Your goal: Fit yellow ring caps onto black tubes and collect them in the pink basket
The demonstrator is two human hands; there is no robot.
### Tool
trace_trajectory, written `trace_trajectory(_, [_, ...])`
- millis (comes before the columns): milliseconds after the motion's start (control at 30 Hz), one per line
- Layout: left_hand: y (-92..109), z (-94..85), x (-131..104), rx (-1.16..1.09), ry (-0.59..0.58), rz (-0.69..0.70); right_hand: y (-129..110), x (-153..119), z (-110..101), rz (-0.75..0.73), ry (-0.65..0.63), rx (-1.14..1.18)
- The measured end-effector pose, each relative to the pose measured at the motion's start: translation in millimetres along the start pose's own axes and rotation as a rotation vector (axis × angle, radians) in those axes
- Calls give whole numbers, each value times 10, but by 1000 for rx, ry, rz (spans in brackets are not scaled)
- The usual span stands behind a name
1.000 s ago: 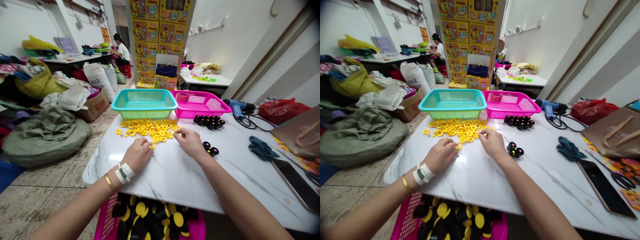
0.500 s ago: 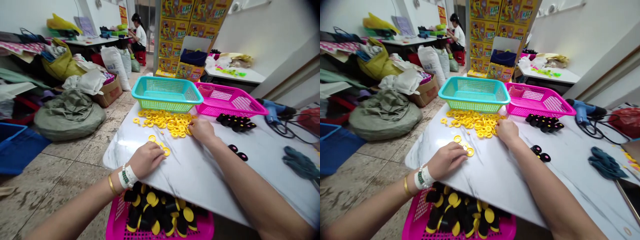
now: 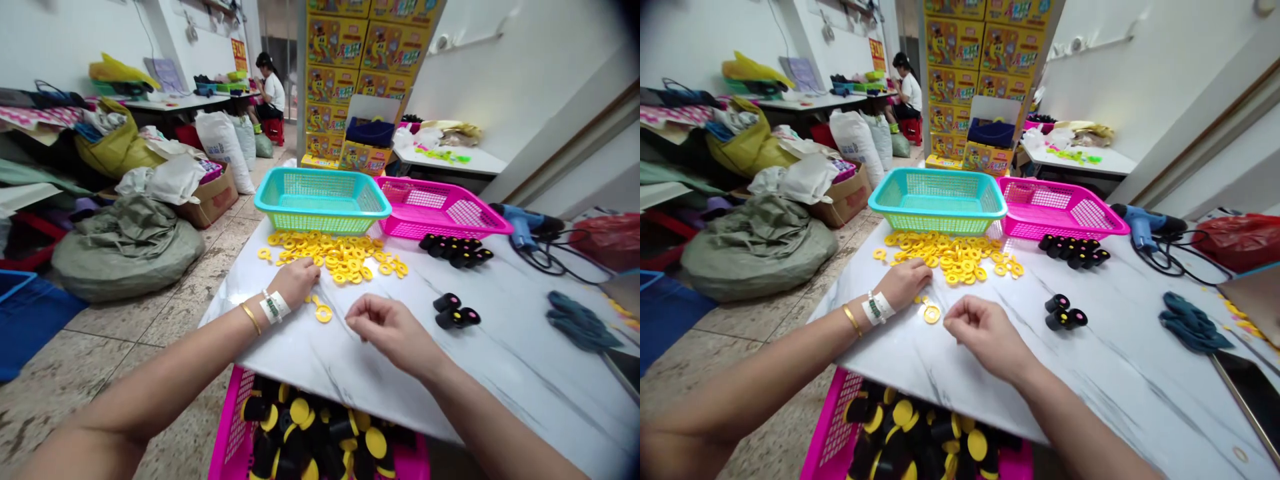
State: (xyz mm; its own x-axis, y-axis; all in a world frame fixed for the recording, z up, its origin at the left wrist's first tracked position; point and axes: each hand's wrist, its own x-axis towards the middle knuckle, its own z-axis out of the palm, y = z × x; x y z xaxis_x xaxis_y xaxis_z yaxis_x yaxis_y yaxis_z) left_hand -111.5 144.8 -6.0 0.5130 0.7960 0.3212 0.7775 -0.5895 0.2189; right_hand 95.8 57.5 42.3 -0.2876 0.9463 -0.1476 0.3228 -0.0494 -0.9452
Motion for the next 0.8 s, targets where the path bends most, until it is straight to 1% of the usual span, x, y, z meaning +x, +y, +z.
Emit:
trace_trajectory(33, [105, -44, -66, -2, 13, 6, 14, -137, 14, 83, -30, 156])
trace_trajectory(100, [395, -165, -233, -36, 46, 73, 51, -355, 49, 226, -31, 438])
trace_trajectory(167, [727, -293, -402, -149, 120, 266, 90, -495, 104, 310, -11, 678])
trace_trajectory(200, [880, -344, -471, -184, 131, 345, 110, -542, 140, 340, 3, 772])
trace_trajectory(267, [1117, -405, -560, -229, 132, 417, 152, -605, 221, 399, 29, 937])
trace_trajectory(333, [1259, -425, -595, -234, 103, 431, 202, -654, 293, 472, 42, 1091])
trace_trajectory(433, [1393, -443, -612, -193, 51, 493, 284, -732, 352, 571, -4, 1253])
trace_trajectory(533, [1485, -470, -623, -201, 30, 554, 342, -838, 346, 553, -1, 1322])
trace_trajectory(600, [1428, -465, -583, -228, 57, 550, 364, -927, 312, 524, 4, 1309])
trace_trajectory(633, [1337, -447, -535, -226, 86, 524, 376, -976, 289, 513, -5, 1282])
trace_trajectory(667, [1201, -418, -467, -211, 119, 471, 394, -1028, 262, 498, -15, 1243])
trace_trajectory(700, [1024, -381, -381, -177, 144, 391, 419, -1080, 234, 480, -26, 1200])
trace_trajectory(733, [817, -339, -284, -136, 165, 276, 454, -1131, 205, 463, -35, 1160])
trace_trajectory(800, [372, -253, -89, -14, 136, 15, 549, -1225, 150, 440, -46, 1093])
